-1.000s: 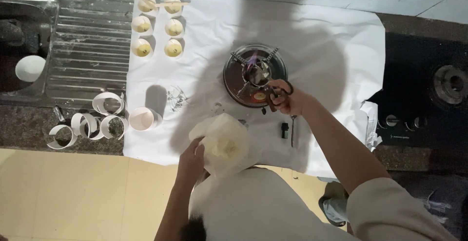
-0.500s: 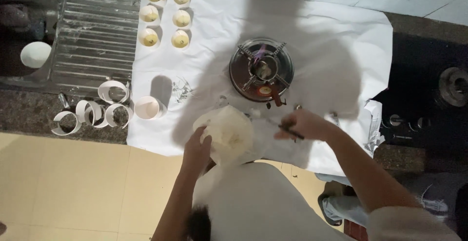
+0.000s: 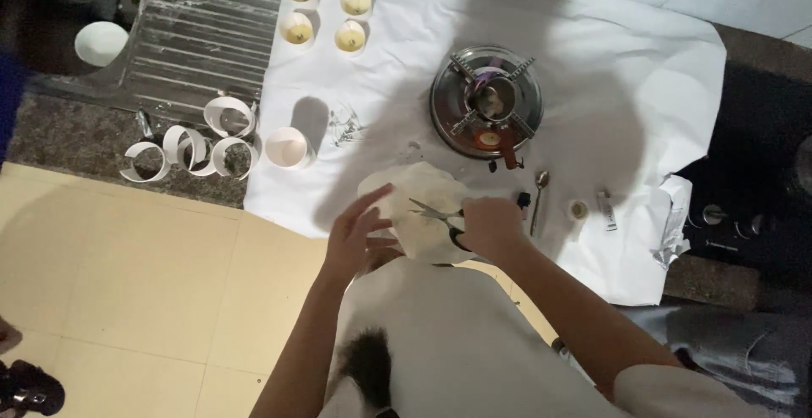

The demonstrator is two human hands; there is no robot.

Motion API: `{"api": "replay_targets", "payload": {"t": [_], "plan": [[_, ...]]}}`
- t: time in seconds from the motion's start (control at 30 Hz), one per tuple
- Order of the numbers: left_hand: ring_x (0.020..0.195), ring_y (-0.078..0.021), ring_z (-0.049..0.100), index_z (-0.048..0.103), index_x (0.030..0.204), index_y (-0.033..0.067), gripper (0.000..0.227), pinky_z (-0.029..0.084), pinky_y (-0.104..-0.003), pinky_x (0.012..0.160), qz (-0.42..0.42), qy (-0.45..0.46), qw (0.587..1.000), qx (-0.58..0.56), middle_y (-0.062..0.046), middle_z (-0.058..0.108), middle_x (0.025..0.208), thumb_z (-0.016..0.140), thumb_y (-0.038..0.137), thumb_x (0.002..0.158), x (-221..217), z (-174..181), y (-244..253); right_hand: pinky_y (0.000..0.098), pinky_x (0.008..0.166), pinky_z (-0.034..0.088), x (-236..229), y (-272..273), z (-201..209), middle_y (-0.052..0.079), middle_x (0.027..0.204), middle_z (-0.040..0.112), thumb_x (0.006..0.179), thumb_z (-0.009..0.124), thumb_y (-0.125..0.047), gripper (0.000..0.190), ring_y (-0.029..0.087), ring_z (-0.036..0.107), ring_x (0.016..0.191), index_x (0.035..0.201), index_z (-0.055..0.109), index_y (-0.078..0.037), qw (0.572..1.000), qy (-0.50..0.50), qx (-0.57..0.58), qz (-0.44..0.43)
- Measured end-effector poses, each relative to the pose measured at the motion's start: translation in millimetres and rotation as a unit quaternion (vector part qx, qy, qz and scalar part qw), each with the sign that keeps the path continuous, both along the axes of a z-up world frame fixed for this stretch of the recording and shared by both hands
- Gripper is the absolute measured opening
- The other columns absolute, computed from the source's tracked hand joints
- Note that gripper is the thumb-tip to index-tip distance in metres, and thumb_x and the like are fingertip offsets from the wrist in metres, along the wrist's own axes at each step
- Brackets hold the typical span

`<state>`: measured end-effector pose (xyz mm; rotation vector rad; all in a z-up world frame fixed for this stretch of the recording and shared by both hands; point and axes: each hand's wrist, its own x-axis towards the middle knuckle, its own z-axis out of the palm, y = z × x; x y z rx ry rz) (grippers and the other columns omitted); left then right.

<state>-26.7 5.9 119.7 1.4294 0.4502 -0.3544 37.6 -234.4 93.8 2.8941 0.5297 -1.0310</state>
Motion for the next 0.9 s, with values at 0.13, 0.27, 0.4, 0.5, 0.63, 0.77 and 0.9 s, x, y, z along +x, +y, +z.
{"api": "replay_targets", "payload": {"t": [0.13, 0.27, 0.4, 0.5, 0.63, 0.77, 0.9], "plan": [[0.107, -0.037, 0.062, 0.048, 0.143, 0.0062, 0.044, 0.066, -0.047, 0.072, -0.019, -0.215, 0.956, 0.197, -0.018, 0.041, 0.15, 0.054, 0.001, 0.1, -17.5, -140.8, 26.3, 0.04, 0.062, 0.059, 2.0, 17.2, -0.6, 0.012, 0.079, 0.072, 0.082, 0.079, -0.042, 0.04, 0.031, 0.075, 0.075, 0.099, 0.074, -0.006, 1.0, -0.004, 0.008, -0.019], [0.14, -0.038, 0.041, 0.064, 0.133, 0.0093, 0.051, 0.038, -0.058, 0.113, -0.281, -0.234, 0.811, 0.457, 0.0, 0.038, 0.162, 0.074, 0.015, 0.083, -11.1, -81.5, -4.6, 0.0386, 0.054, 0.056, 10.0, 28.9, -15.3, 0.009, 0.066, 0.068, 0.082, 0.075, -0.044, 0.038, 0.027, 0.071, 0.062, 0.081, 0.074, -0.006, 0.999, 0.032, 0.003, -0.019], [0.137, -0.0234, 0.048, 0.068, 0.126, 0.0135, 0.082, 0.022, -0.053, 0.126, -0.362, -0.285, 0.735, 0.498, 0.0, 0.065, 0.134, 0.097, 0.024, 0.051, 3.0, -132.3, -13.9, 0.0339, 0.051, 0.047, 22.9, 48.0, 12.6, 0.005, 0.051, 0.056, 0.086, 0.067, -0.048, 0.044, 0.018, 0.053, 0.047, 0.06, 0.063, -0.013, 0.991, 0.131, 0.024, -0.023], [0.129, -0.0214, 0.058, 0.067, 0.128, 0.0119, 0.096, 0.015, -0.049, 0.129, -0.359, -0.309, 0.72, 0.507, -0.002, 0.071, 0.125, 0.101, 0.024, 0.039, 8.1, -136.9, -14.4, 0.0344, 0.054, 0.045, 31.7, 45.6, 18.5, 0.006, 0.054, 0.056, 0.09, 0.061, -0.05, 0.048, 0.018, 0.051, 0.05, 0.062, 0.062, -0.011, 0.985, 0.173, 0.015, -0.01], [0.132, -0.0168, 0.055, 0.068, 0.128, 0.0168, 0.093, -0.005, -0.055, 0.129, -0.366, -0.298, 0.691, 0.547, 0.003, 0.072, 0.124, 0.101, 0.028, 0.043, 7.1, -118.7, -17.1, 0.0357, 0.058, 0.042, 31.4, 40.6, 11.3, 0.006, 0.057, 0.052, 0.098, 0.052, -0.055, 0.057, 0.017, 0.044, 0.052, 0.066, 0.059, -0.008, 0.966, 0.259, -0.016, 0.014], [0.134, -0.0158, 0.053, 0.068, 0.129, 0.0177, 0.088, -0.011, -0.057, 0.127, -0.378, -0.277, 0.693, 0.547, 0.004, 0.072, 0.125, 0.099, 0.027, 0.047, 11.0, -98.1, -19.5, 0.0378, 0.057, 0.042, 32.7, 35.7, 20.3, 0.005, 0.055, 0.051, 0.095, 0.051, -0.059, 0.058, 0.017, 0.042, 0.048, 0.061, 0.059, -0.013, 0.962, 0.274, 0.005, -0.002], [0.128, -0.0133, 0.058, 0.074, 0.118, 0.0225, 0.06, -0.008, -0.062, 0.126, -0.33, -0.305, 0.697, 0.559, 0.007, 0.075, 0.116, 0.094, 0.024, 0.062, 12.5, -86.6, -20.1, 0.0371, 0.066, 0.046, 36.2, 28.5, 36.9, 0.008, 0.065, 0.059, 0.099, 0.048, -0.056, 0.056, 0.02, 0.052, 0.058, 0.074, 0.066, -0.009, 0.951, 0.308, 0.009, -0.026]]}}
